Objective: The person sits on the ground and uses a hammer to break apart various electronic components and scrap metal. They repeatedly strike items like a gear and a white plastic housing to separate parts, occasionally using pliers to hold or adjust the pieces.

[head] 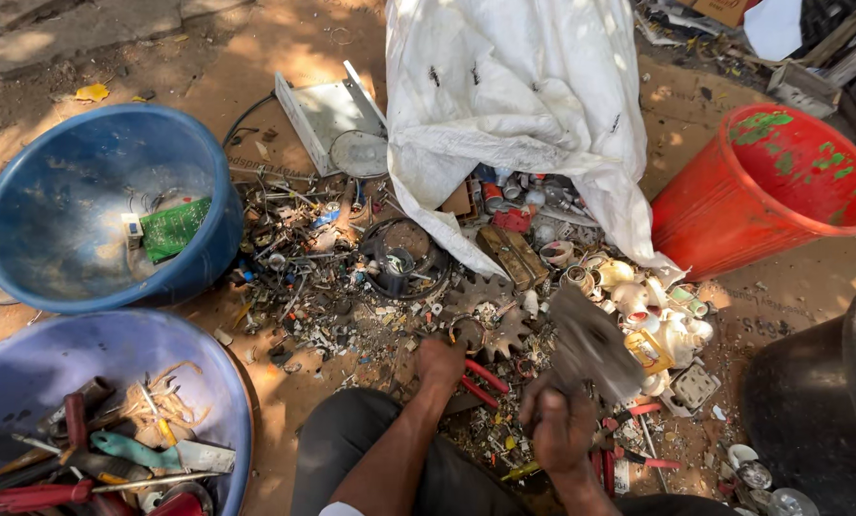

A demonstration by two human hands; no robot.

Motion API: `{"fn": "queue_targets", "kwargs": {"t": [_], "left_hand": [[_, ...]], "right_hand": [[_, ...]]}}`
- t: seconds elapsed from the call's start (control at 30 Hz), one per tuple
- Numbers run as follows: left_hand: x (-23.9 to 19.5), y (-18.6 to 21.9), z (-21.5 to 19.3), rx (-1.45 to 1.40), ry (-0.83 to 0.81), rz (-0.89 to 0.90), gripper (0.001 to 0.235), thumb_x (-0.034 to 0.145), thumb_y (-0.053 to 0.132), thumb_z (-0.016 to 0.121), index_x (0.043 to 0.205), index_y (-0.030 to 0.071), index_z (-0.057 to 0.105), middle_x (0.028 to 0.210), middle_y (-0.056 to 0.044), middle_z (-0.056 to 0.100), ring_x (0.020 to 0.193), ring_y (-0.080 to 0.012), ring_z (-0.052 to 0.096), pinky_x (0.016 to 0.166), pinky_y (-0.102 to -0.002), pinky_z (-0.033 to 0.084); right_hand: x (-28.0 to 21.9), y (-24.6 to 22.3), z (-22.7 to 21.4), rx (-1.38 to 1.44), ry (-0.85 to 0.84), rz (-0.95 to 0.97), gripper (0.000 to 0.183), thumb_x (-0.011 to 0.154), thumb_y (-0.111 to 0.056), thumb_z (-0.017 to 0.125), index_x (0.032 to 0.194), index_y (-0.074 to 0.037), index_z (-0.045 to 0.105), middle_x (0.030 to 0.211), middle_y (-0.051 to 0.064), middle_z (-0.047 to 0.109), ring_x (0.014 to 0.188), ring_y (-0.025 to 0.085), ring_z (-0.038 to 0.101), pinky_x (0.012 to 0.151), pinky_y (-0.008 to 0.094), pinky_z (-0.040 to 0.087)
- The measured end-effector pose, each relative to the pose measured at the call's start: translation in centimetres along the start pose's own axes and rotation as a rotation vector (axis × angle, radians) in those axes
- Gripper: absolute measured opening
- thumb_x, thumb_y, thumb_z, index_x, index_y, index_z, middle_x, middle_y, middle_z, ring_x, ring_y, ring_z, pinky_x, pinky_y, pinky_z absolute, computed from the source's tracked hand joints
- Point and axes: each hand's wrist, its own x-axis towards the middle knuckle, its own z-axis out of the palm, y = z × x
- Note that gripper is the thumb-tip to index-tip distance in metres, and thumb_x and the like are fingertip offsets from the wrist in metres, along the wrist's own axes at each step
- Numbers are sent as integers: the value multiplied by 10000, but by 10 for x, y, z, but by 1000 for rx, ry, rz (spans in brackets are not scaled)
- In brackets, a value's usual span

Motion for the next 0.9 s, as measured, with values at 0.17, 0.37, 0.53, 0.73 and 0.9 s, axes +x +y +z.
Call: {"fn": "queue_targets", "kwargs": {"t": [0.17, 0.37, 0.53, 0.73, 0.9], "left_hand": [[2, -4, 1, -13, 115, 96, 260, 880, 109, 666, 1105, -5, 730, 935, -256, 754, 787, -349, 765, 691, -480, 602], [21, -10, 3, -19, 121, 69, 293, 850, 125, 749, 1035, -104, 750, 967, -282, 743, 856, -360, 745, 759, -479, 586], [5, -12, -2, -161, 139, 92, 490, 802, 19, 691, 1289, 58, 654, 958, -225, 747, 797, -333, 767, 715, -456, 613], [13, -10, 4, -42, 84, 88, 312, 880, 103, 694, 1185, 42, 717, 921, -216, 751, 754, -334, 758, 674, -506, 591], [15, -8, -7, -31, 61, 3, 339, 933, 281, 736, 1058, -34, 751, 934, -267, 751, 814, -380, 729, 756, -522, 558]], "right_hand": [[-13, 18, 14, -411, -104, 203, 425, 1080, -391, 407, 1192, -29, 599, 671, 24, 620, 493, 100, 567, 440, 263, 425], [-15, 38, -6, -399, -64, 827, 543, 1051, -519, 407, 876, -42, 599, 590, 65, 531, 447, 137, 506, 396, 306, 426], [-8, 8, -6, -103, 53, 63, 521, 1104, -519, 417, 862, -92, 590, 573, 17, 574, 414, 85, 522, 367, 270, 437], [-14, 48, 12, -641, -183, 339, 596, 1073, -552, 369, 1177, -27, 631, 892, -14, 623, 402, 67, 449, 335, 258, 381], [-16, 50, 10, -676, -297, 726, 440, 973, -521, 479, 1107, -138, 650, 476, 32, 437, 373, 149, 385, 361, 350, 327]]}}
